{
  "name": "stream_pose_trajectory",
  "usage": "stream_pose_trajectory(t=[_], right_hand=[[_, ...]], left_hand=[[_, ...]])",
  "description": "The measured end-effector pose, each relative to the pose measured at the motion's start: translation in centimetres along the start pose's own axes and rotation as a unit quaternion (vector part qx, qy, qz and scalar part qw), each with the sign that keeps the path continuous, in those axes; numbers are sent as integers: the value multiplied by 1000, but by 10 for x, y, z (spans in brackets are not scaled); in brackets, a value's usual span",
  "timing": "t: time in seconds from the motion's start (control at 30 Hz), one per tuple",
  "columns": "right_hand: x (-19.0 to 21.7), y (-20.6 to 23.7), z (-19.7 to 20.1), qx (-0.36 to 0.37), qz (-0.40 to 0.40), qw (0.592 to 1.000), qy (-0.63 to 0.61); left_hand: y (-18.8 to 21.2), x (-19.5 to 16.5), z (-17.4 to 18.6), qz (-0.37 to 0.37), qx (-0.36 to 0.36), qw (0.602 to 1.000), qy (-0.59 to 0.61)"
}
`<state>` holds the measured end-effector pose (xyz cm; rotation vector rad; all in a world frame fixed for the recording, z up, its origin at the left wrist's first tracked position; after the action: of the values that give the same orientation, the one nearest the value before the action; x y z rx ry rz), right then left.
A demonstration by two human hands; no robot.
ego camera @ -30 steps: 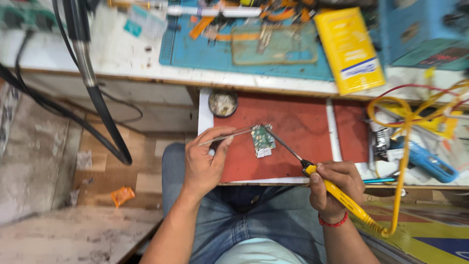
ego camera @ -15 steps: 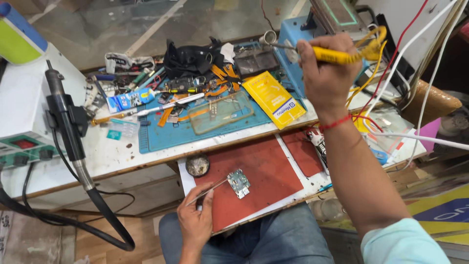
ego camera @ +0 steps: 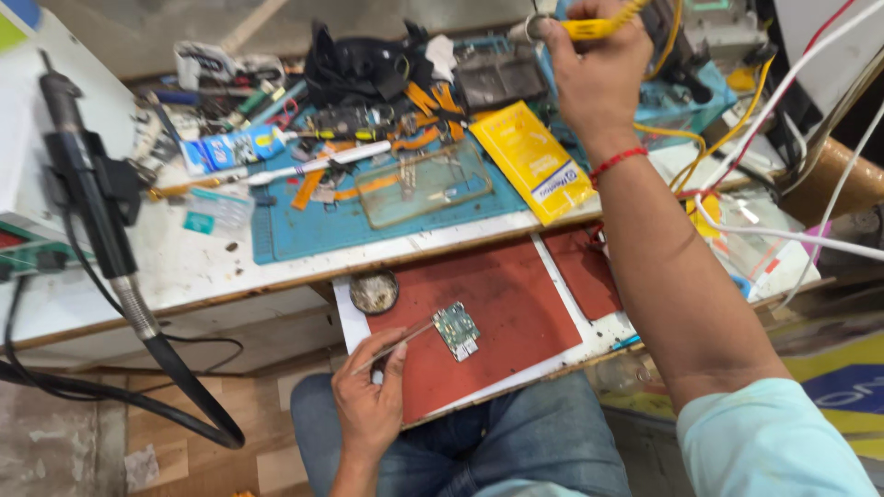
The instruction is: The person solders a small green circuit board on a repair bench, holding the board steady with tweezers in one hand while applying a soldering iron to its components with the other. They reposition and flip the board repeatedly to solder different sides and touch the iron to various points across the board.
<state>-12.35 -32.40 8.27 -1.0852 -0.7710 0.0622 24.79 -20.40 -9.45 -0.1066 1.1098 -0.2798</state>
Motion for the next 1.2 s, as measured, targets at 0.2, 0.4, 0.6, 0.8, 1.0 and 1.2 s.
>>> stream_pose_trajectory(t=[0.2,0.4,0.6,0.8,1.0,1.2], right_hand=[[-5,75,-16,56,-149,979,-125],[33,140,15,45,-210,950,-226],[122,282,95,94,-15,987,-127],[102,430,172,210,-158,961,-82],[134,400,188,242,-92,963,-68],[145,209,143,134,65,987,60]], left_hand=[[12,4,-16,14,21,999,-21],[17,-5,-21,-8,25,1000,-16],[28,0,-16,-2,17,1000,-21],[48,33,-26,1,50,996,80],[57,36,-26,12,51,994,93],[58,13,-20,-16,32,999,30]])
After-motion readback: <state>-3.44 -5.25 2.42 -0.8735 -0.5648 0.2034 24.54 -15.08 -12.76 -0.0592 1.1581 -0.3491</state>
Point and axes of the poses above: each hand's wrist, its own y-axis away from the middle knuckle, its own z-axis out of the back of the hand, x = y × z, the point moved 6 cm from there along -y, towards the middle knuckle, and after that the axes turned 12 degrees about -y, right-handed, at the moved point
